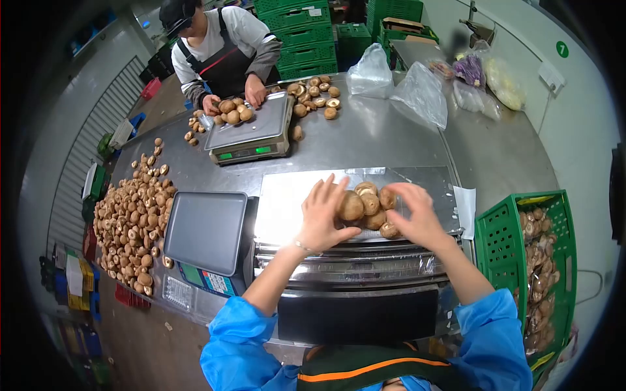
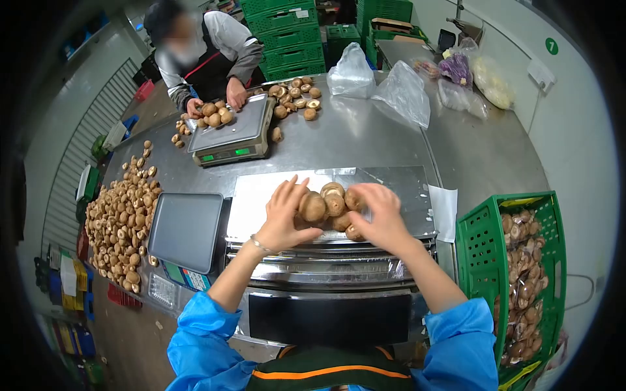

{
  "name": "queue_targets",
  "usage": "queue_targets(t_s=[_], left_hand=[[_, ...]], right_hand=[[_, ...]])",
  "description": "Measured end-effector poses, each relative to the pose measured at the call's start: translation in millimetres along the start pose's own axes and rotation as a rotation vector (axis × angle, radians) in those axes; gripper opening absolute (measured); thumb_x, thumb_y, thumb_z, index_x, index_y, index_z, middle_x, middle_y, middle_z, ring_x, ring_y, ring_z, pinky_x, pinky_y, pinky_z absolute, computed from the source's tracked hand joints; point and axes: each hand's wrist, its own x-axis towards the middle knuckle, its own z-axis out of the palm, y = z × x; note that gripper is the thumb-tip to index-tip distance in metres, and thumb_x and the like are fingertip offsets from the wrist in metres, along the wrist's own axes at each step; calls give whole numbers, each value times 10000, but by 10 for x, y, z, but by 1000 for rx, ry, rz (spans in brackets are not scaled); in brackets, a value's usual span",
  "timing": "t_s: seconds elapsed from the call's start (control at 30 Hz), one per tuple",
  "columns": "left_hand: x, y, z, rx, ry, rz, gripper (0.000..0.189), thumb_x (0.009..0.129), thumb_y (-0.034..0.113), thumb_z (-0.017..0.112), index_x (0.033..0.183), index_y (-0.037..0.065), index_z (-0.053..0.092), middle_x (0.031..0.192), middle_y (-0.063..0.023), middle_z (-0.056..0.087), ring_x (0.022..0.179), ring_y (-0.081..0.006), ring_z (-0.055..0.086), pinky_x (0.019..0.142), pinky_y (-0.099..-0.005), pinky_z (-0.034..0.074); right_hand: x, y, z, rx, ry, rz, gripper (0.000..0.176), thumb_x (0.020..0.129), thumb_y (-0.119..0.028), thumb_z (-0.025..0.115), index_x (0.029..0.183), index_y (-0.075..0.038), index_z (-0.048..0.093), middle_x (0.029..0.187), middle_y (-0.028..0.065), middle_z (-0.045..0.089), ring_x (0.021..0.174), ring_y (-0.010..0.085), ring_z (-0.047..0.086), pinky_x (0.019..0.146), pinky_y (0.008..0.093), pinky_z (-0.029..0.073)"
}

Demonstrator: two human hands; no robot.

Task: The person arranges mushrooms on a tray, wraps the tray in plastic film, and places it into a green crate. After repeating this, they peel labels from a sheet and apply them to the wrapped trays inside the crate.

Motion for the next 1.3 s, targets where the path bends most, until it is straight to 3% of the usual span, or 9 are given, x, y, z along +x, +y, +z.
queue_targets(t_s=[0.17, 0.47, 0.6, 0.87, 1.07, 1.13, 1.2, 1.27, 1.3], left_hand=[[-42, -269, 47, -255, -140, 0, 958, 629, 429, 753, 1379, 125, 240, 1393, -245, 191, 1262, -423, 242, 1023, -488, 253], [-582, 25, -218, -5, 6, -53, 877, 670, 314, 745, 1373, 156, 246, 1372, -258, 175, 1252, -454, 217, 1025, -501, 236], [-1400, -55, -395, 405, 184, -343, 303, 675, 242, 709, 901, 55, 634, 952, -111, 513, 972, -298, 423, 862, -427, 284], [-1256, -203, -66, -47, 186, -337, 282, 724, 255, 643, 575, 25, 575, 555, -131, 561, 546, -245, 528, 536, -345, 416], [-2237, -165, -601, -1880, -135, -999, 312, 835, 219, 529, 560, 109, 431, 595, -50, 488, 565, -166, 466, 538, -291, 375], [-2171, -82, -739, -2107, -270, -460, 340, 838, 274, 479, 541, 112, 441, 589, -100, 504, 664, -274, 535, 612, -409, 426], [-1470, 81, -1190, -1961, -156, -59, 373, 867, 265, 376, 522, 124, 367, 649, -113, 517, 758, -344, 529, 781, -460, 411], [-729, -120, -1201, -2210, 213, 97, 389, 890, 254, 353, 597, 76, 537, 1031, -215, 587, 1158, -350, 443, 974, -457, 341], [-243, 188, -1452, -1965, 568, -422, 361, 883, 228, 357, 644, 50, 561, 973, -197, 618, 1085, -298, 517, 1060, -405, 257]], right_hand=[[-277, 53, 72, -19, -107, -46, 889, 712, -351, 679, 1371, -28, 178, 1381, 254, 205, 1286, 385, 207, 1042, 478, 182], [-660, -112, -119, -81, 177, 151, 715, 705, -322, 688, 1274, -31, 368, 1262, 183, 402, 1211, 336, 323, 983, 470, 245], [-1294, 101, -306, -589, 206, 326, 260, 707, -322, 685, 667, -76, 612, 773, 67, 530, 882, 268, 452, 798, 399, 299], [-1153, -59, 74, -462, 111, 225, 281, 715, -317, 689, 635, -56, 625, 657, 58, 503, 659, 229, 469, 668, 360, 351], [-1859, -352, -597, 1555, -191, 955, 363, 856, -151, 492, 520, -95, 367, 467, -1, 362, 358, 93, 335, 317, 223, 225], [-1960, -274, -810, 2240, -566, 678, 343, 882, -156, 410, 546, -89, 385, 469, 10, 355, 335, 95, 314, 295, 245, 234], [-1503, -281, -1069, 2195, -266, 251, 249, 870, -139, 435, 633, -71, 463, 586, 41, 462, 537, 140, 423, 505, 286, 324], [-544, -322, -1191, 2006, 123, -21, 176, 859, -123, 460, 719, -53, 542, 704, 72, 570, 739, 184, 531, 715, 328, 414], [-53, -299, -1097, 1918, 299, -60, 158, 853, -114, 473, 762, -43, 581, 762, 88, 624, 841, 206, 586, 820, 348, 459]])
